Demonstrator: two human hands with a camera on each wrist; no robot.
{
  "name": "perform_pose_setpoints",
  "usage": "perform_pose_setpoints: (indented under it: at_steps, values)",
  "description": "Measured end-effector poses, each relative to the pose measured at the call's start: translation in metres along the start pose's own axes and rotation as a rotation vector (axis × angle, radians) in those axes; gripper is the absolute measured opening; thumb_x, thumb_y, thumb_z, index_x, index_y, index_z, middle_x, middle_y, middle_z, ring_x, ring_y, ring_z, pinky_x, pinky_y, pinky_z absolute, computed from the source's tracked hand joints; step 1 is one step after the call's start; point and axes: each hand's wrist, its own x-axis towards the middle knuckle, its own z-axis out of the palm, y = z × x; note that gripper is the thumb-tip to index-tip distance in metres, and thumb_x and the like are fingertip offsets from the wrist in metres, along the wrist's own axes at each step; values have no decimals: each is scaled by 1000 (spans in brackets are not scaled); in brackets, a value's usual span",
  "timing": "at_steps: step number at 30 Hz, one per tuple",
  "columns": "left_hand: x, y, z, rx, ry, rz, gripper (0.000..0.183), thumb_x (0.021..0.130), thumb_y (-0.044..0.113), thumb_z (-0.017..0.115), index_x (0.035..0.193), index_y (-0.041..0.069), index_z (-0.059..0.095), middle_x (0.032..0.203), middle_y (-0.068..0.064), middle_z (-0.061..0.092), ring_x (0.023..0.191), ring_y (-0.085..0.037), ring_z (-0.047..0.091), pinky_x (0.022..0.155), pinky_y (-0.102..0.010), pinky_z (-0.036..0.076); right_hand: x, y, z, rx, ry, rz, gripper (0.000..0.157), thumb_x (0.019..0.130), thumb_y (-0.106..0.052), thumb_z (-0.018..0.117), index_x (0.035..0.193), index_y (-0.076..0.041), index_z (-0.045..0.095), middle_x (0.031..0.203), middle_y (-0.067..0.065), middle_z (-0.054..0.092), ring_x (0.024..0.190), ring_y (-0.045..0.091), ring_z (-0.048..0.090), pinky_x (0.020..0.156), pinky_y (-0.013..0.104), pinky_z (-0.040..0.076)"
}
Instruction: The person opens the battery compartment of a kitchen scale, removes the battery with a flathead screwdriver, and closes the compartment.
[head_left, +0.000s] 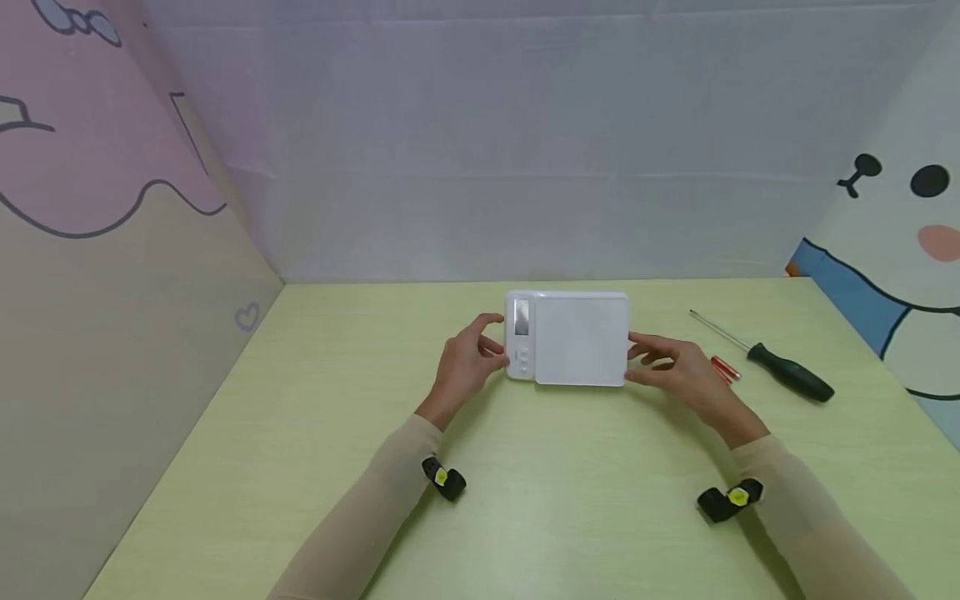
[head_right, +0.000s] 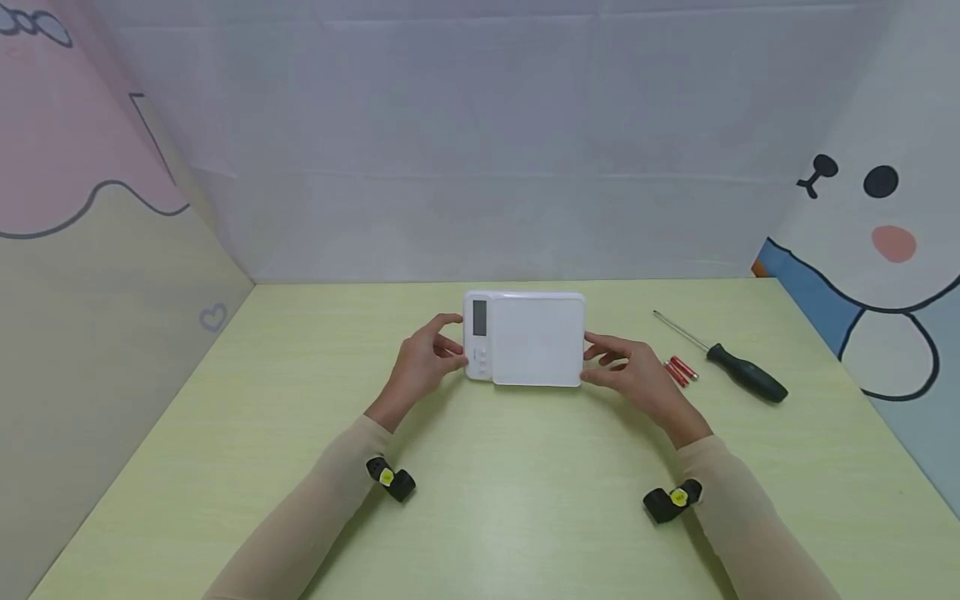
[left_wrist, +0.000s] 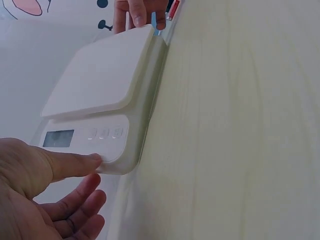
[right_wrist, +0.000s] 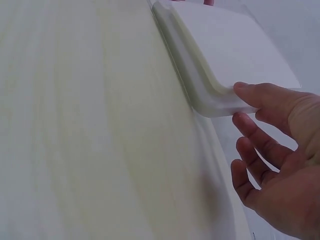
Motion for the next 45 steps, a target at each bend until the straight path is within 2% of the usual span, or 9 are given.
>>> perform_pose_setpoints:
  at_steps: [7, 13, 23, 32, 45]
  values:
    - [2, -1, -2, -27, -49, -26, 61, 83, 9, 78, 136, 27, 53, 89, 0, 71, 81, -17, 64, 62, -25, 48, -1, 0, -2, 11, -24, 14, 61, 89, -22, 73, 143, -6, 50, 118, 16, 64, 99, 15, 55, 80, 19, 49]
    - [2, -1, -5, -49, -89, -65, 63, 82, 9, 79, 137, 25, 54, 88, -1, 71, 81, -17, 64, 63, -26, 47, -1, 0, -4, 21, -56, 40, 63, 87, -23, 75, 142, -4, 50, 119, 17, 64, 98, 17, 53, 76, 24, 48]
    - [4, -1, -8, -43, -152, -125, 63, 81, 11, 80, 138, 22, 57, 89, -2, 72, 77, -16, 63, 60, -25, 48, 1, 3, -4, 35, -111, 64, 65, 87, -23, 75, 143, -3, 48, 119, 17, 62, 92, 14, 55, 70, 24, 47]
    - [4, -2, -5, -49, -156, -116, 62, 79, 11, 82, 136, 20, 60, 84, -1, 74, 72, -12, 65, 57, -24, 47, -1, 4, -7, 68, -132, 79, 64, 88, -20, 73, 143, -1, 47, 118, 17, 62, 91, 14, 54, 73, 23, 47]
    - [3, 1, -6, -58, -215, -212, 60, 77, 10, 83, 133, 19, 63, 84, -2, 73, 69, -13, 61, 55, -23, 49, -2, -1, -9, 118, -190, 141, 64, 89, -18, 71, 143, 3, 45, 119, 17, 61, 96, 14, 56, 78, 23, 46]
